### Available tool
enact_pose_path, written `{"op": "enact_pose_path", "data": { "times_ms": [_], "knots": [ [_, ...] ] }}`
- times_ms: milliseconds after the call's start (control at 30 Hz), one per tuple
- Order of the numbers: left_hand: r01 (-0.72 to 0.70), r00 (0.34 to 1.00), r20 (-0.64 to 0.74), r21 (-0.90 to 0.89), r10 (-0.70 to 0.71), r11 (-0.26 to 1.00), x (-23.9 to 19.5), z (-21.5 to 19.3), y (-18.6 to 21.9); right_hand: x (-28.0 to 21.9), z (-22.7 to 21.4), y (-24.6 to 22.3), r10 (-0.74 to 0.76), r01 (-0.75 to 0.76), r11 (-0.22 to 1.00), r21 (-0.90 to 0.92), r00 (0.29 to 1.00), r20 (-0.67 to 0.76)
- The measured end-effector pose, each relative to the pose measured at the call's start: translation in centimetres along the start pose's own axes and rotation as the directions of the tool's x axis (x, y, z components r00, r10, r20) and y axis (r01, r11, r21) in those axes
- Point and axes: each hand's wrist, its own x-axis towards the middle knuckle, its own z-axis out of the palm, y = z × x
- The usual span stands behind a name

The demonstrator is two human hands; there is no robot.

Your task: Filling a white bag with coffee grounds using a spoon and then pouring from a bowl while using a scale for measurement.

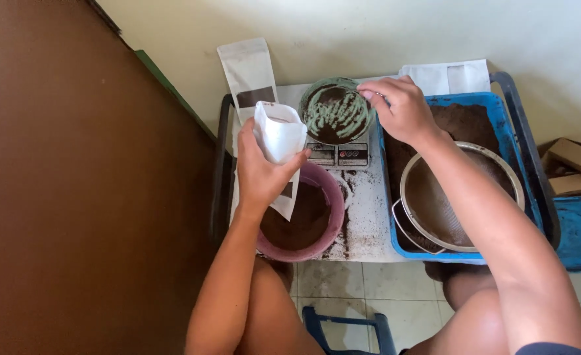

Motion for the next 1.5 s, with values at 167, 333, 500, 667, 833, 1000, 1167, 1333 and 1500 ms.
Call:
{"op": "enact_pose_path", "data": {
  "times_ms": [167,333,500,667,833,1000,1167,1333,1500],
  "knots": [
    [0.020,0.998,0.064,0.059,-0.024,0.998,0.4,-0.2,0.6,0.9,0.8,-1.5,0.049,-0.050,0.999,-0.009,0.997,-0.067],
    [0.014,0.997,0.076,0.179,-0.028,0.984,0.0,0.3,-1.2,0.7,1.7,-2.2,0.121,-0.120,0.990,0.073,0.993,-0.004],
    [-0.084,0.996,0.034,0.241,0.078,0.967,-0.4,0.1,-1.6,-0.3,3.5,-2.4,0.145,-0.175,0.965,0.195,0.977,0.158],
    [-0.105,0.994,0.014,0.221,0.104,0.970,-0.4,-0.5,-2.2,0.2,1.9,-2.9,0.109,-0.146,0.975,0.166,0.971,0.214],
    [-0.124,0.992,0.012,0.195,0.124,0.973,-0.7,-0.9,-2.1,0.6,0.5,-2.7,0.138,-0.181,0.970,0.165,0.960,0.243],
    [-0.119,0.993,0.005,0.184,0.120,0.976,-1.0,-1.3,-1.8,0.5,1.7,-1.5,0.117,-0.130,0.989,0.070,0.980,0.162],
    [-0.111,0.994,0.005,0.197,0.112,0.974,-0.9,-1.5,-2.6,1.1,-0.1,-3.4,0.107,-0.130,0.989,0.074,0.960,0.260],
    [-0.110,0.994,0.004,0.191,0.111,0.975,-0.7,-1.6,-2.5,1.2,-0.3,-1.6,0.080,-0.073,0.996,-0.049,0.986,0.148],
    [-0.091,0.996,0.013,0.198,0.091,0.976,-0.6,-1.4,-2.6,0.6,0.6,-1.9,0.160,-0.169,0.985,0.030,0.967,0.199]
  ]
}}
